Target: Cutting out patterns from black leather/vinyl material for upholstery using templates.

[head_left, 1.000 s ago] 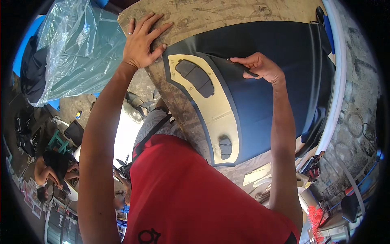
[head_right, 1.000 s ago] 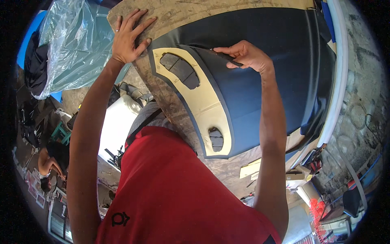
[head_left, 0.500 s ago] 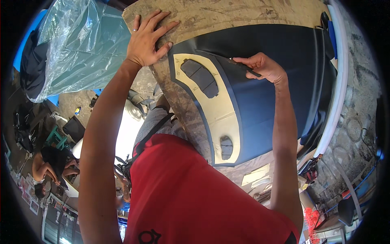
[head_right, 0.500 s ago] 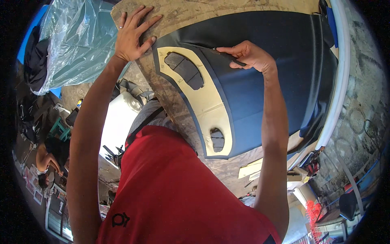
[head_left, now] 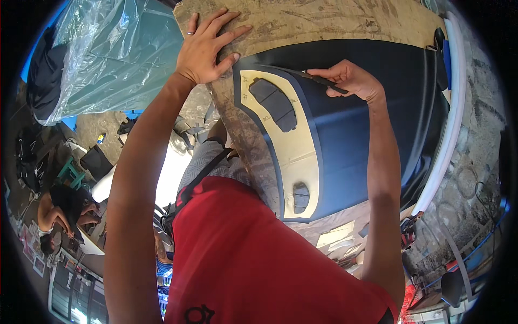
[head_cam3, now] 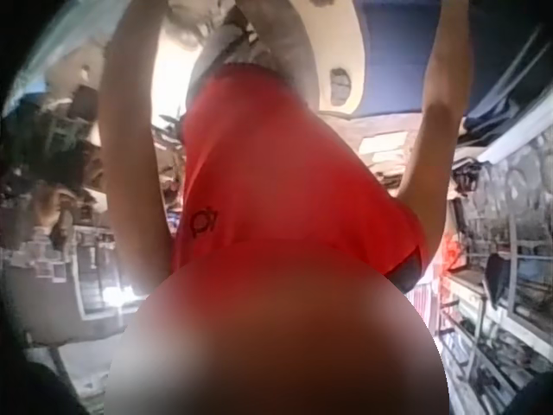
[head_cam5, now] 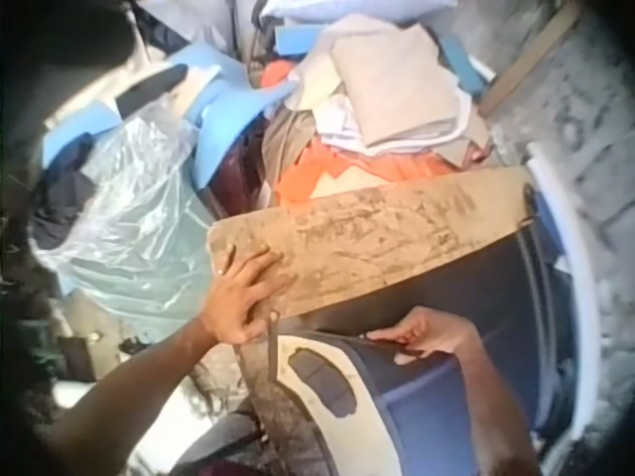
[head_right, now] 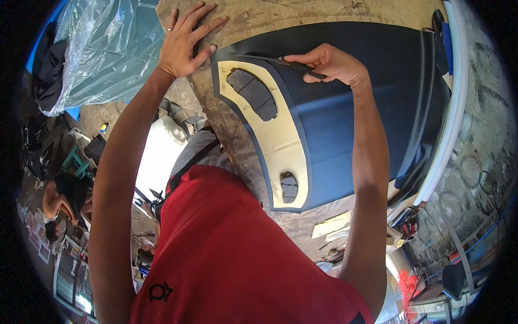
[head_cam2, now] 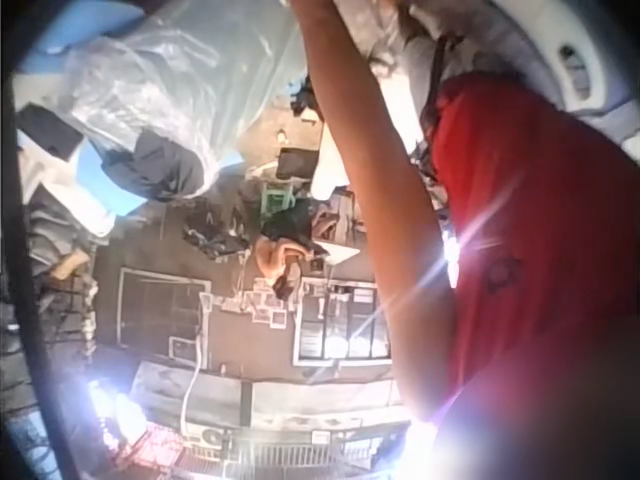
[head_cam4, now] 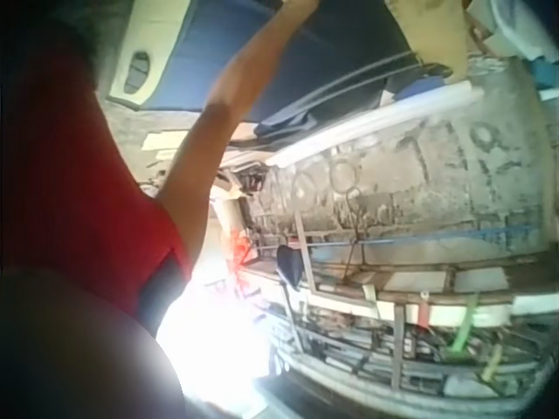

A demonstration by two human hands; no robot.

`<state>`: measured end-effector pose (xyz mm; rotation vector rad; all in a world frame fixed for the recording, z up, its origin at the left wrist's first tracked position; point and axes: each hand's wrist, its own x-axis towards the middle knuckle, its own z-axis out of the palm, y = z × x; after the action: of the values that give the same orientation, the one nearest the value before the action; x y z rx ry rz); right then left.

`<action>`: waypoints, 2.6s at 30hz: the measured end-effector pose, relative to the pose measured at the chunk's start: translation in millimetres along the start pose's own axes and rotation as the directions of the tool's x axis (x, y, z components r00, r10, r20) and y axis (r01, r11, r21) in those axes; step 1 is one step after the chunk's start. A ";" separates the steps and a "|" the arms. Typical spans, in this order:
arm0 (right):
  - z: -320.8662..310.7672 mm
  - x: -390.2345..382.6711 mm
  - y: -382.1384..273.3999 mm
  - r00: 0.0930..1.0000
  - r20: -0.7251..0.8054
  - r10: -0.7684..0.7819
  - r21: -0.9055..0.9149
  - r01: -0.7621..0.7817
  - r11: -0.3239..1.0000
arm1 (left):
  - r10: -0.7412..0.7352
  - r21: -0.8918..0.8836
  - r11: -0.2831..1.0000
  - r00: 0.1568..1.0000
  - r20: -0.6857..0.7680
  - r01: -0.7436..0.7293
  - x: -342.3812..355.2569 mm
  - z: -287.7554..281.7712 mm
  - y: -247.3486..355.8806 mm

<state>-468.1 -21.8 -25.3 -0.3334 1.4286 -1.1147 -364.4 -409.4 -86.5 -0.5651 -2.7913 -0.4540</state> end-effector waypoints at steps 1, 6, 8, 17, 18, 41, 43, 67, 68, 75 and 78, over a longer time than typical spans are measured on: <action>0.3 1.7 -1.1 1.000 0.001 0.002 0.000 -0.002 1.000 | -0.002 -0.001 1.000 1.000 0.000 0.002 -0.2 0.3 -0.3; 1.6 10.5 -6.6 0.999 0.034 -0.023 -0.057 0.025 0.998 | -0.005 -0.008 1.000 1.000 -0.002 0.005 -1.1 3.3 0.5; 0.1 11.7 -8.4 0.999 0.046 -0.027 -0.078 0.031 0.996 | -0.006 0.005 1.000 1.000 0.002 0.006 -1.8 3.6 0.0; 8.3 32.5 -20.9 0.997 0.054 -0.054 -0.154 0.062 0.986 | 0.009 0.021 1.000 1.000 -0.020 -0.009 -1.9 9.9 -5.2; 7.7 32.8 -23.9 0.997 0.062 -0.043 -0.151 0.052 0.987 | 0.010 0.023 1.000 1.000 -0.024 -0.009 -2.6 10.3 -6.6; 4.1 45.3 -50.6 0.992 0.122 0.014 -0.170 0.007 0.985 | 0.013 -0.072 0.997 0.995 -0.097 -0.020 -3.5 10.6 -10.9; 4.2 46.2 -47.9 0.994 0.104 0.042 -0.147 -0.026 0.989 | -0.009 -0.130 0.992 0.995 -0.100 -0.004 -4.3 0.8 -3.8; -0.6 60.6 -42.2 0.985 0.171 0.008 -0.143 0.016 0.990 | 0.003 -0.134 0.991 0.988 -0.156 -0.024 -6.2 15.6 -16.8; -0.1 59.7 -42.1 0.985 0.174 0.008 -0.144 0.018 0.989 | 0.002 -0.133 0.991 0.988 -0.156 -0.023 -6.4 15.8 -16.1; 35.3 9.7 -51.8 0.990 -0.107 -0.094 -0.066 0.087 0.994 | -0.039 -0.312 0.950 0.991 -0.130 -0.003 -4.6 -2.3 4.4; 72.2 -46.9 -18.2 0.932 -0.276 -0.237 0.205 0.298 0.932 | -0.032 -0.268 0.963 0.992 -0.123 -0.002 -5.7 -5.4 8.6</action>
<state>-400.9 -25.5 31.4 -0.2238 1.4695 -1.5876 -354.9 -405.6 -81.1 -0.5494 -2.6313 -0.8498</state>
